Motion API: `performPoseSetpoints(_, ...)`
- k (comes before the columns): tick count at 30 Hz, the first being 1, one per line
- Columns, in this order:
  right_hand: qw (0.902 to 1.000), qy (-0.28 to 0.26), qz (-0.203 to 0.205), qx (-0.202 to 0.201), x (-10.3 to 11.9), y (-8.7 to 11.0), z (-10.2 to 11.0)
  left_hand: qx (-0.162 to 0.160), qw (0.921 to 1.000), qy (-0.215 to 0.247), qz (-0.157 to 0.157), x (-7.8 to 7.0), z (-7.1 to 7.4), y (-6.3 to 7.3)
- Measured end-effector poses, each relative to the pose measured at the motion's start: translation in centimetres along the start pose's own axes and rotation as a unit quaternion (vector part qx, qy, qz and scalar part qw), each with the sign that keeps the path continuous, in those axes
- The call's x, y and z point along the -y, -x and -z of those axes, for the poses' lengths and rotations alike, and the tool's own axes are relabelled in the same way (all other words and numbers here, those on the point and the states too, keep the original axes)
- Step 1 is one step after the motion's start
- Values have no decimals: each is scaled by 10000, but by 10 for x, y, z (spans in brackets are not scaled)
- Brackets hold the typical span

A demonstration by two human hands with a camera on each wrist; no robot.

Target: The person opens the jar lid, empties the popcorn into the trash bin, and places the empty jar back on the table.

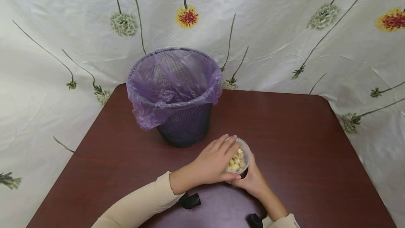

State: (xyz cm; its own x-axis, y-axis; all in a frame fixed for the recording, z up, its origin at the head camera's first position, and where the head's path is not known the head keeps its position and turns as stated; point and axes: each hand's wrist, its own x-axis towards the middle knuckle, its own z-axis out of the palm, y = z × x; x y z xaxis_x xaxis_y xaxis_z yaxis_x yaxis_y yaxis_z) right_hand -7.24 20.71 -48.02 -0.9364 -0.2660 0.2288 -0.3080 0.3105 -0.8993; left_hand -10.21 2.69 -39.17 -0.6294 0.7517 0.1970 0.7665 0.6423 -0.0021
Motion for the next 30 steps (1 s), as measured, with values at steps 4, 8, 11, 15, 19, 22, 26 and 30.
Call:
performPoseSetpoints(4,9980,548,-267,-178,8,3,1,284,9993,230,127,2,7,1)
performPoseSetpoints(8,9957,868,-209,-229,15,4,3,369,9984,409,120,7,12,6)
performPoseSetpoints(11,9950,980,-12,-200,18,2,3,222,9990,392,3,12,16,10)
performPoseSetpoints(15,9902,1381,159,-153,26,0,3,84,9990,415,-162,17,21,16)
performPoseSetpoints(19,9846,1699,412,-75,33,-3,3,3,9988,414,-261,19,26,21)
performPoseSetpoints(22,9804,1878,600,-62,39,-4,5,-290,9985,255,-389,20,29,24)
performPoseSetpoints(26,9727,2184,785,-49,50,-6,6,-869,9945,103,-575,21,30,30)
performPoseSetpoints(30,9669,2363,964,-43,55,-7,5,-1293,9897,169,-591,21,28,34)
